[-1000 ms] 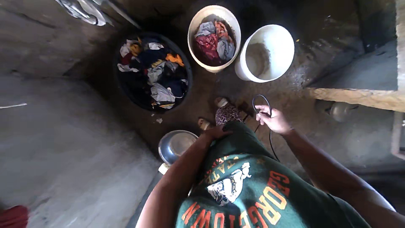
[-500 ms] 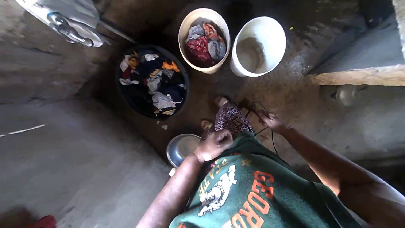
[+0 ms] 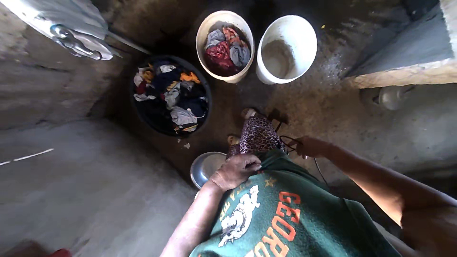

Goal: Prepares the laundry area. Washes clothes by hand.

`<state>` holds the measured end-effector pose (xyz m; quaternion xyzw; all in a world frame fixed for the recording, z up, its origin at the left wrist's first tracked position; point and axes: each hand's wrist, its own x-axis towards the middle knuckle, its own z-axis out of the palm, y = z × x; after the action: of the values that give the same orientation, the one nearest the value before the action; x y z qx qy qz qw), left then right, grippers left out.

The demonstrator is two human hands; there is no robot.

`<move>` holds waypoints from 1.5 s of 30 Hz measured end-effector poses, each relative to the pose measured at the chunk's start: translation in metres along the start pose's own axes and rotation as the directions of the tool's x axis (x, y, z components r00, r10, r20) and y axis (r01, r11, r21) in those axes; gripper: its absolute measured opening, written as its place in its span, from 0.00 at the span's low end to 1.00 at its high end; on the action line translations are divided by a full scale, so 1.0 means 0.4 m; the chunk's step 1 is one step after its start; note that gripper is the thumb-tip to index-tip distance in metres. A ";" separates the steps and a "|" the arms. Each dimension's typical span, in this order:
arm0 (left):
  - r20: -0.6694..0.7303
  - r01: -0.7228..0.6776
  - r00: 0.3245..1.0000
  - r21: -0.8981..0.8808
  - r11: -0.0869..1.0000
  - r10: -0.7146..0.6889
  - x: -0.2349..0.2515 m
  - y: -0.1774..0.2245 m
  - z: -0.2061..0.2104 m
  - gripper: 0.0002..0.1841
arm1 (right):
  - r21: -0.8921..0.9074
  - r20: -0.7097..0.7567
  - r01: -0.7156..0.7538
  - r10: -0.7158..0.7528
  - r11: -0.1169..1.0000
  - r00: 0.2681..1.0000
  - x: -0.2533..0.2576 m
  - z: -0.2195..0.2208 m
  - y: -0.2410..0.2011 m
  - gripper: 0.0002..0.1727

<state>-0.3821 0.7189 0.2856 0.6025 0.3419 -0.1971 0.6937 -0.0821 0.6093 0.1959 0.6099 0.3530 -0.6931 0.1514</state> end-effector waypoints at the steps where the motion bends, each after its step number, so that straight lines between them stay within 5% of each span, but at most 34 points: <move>1: -0.007 -0.045 0.999 -0.037 0.998 0.045 -0.008 -0.017 0.001 0.13 | 0.014 -0.057 -0.002 0.003 1.000 0.998 -0.011 -0.002 -0.003 0.17; 4: -0.068 -0.194 0.980 -0.143 0.970 0.186 -0.038 -0.073 0.000 0.10 | 0.208 -0.381 0.015 0.067 0.978 0.922 -0.023 -0.023 0.011 0.17; 6: -0.098 -0.260 0.965 -0.201 0.945 0.244 -0.055 -0.103 -0.001 0.09 | 0.308 -0.462 0.050 0.103 0.950 0.881 -0.021 -0.032 0.028 0.23; 8: -0.114 -0.290 0.956 -0.240 0.926 0.270 -0.065 -0.120 0.003 0.09 | 0.259 -0.417 0.011 0.101 0.966 0.903 -0.028 -0.033 0.036 0.24; 13: -0.160 -0.306 0.950 -0.293 0.906 0.269 -0.080 -0.136 0.020 0.08 | -0.230 -0.100 -0.020 -0.003 0.973 0.995 -0.009 0.021 0.068 0.19; 15: -0.212 -0.330 0.938 -0.302 0.894 0.275 -0.089 -0.118 0.021 0.07 | -0.200 0.004 0.018 -0.018 0.980 1.000 -0.003 0.043 0.064 0.16; 20: -0.236 -0.491 0.868 -0.280 0.825 0.436 -0.069 0.029 0.001 0.05 | 0.202 -0.028 0.083 -0.079 0.976 0.996 0.020 0.073 0.052 0.18; 24: -0.242 -0.538 0.842 -0.334 0.774 0.481 -0.027 0.055 0.028 0.04 | 0.161 0.221 0.136 -0.170 0.978 0.960 -0.020 0.068 -0.017 0.19; 28: -0.089 -0.440 0.898 -0.123 0.890 0.431 -0.015 0.060 0.026 0.08 | 0.065 0.359 0.036 -0.056 0.997 0.932 -0.047 0.053 0.019 0.06; 30: -0.015 -0.337 0.942 -0.028 0.941 0.336 -0.017 0.063 0.019 0.11 | 0.068 0.401 -0.024 -0.005 0.997 0.916 -0.068 0.038 0.047 0.06; 36: 0.022 -0.190 0.981 -0.135 0.973 0.194 -0.037 0.021 0.007 0.12 | 0.004 0.321 -0.097 0.091 0.995 0.943 -0.063 0.066 0.019 0.12; 42: 0.148 0.138 0.976 0.157 0.978 -0.162 0.023 0.038 0.001 0.18 | -0.211 0.312 -0.022 0.088 0.977 0.946 -0.025 0.113 -0.044 0.19; 45: 0.179 0.156 0.962 0.260 0.953 -0.206 0.060 0.044 -0.002 0.19 | -0.225 0.312 -0.066 0.136 0.972 0.940 -0.004 0.115 -0.071 0.15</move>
<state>-0.3536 0.7266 0.2810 0.6254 0.2964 -0.3613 0.6249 -0.1338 0.5978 0.2065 0.4853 0.3629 -0.7338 0.3072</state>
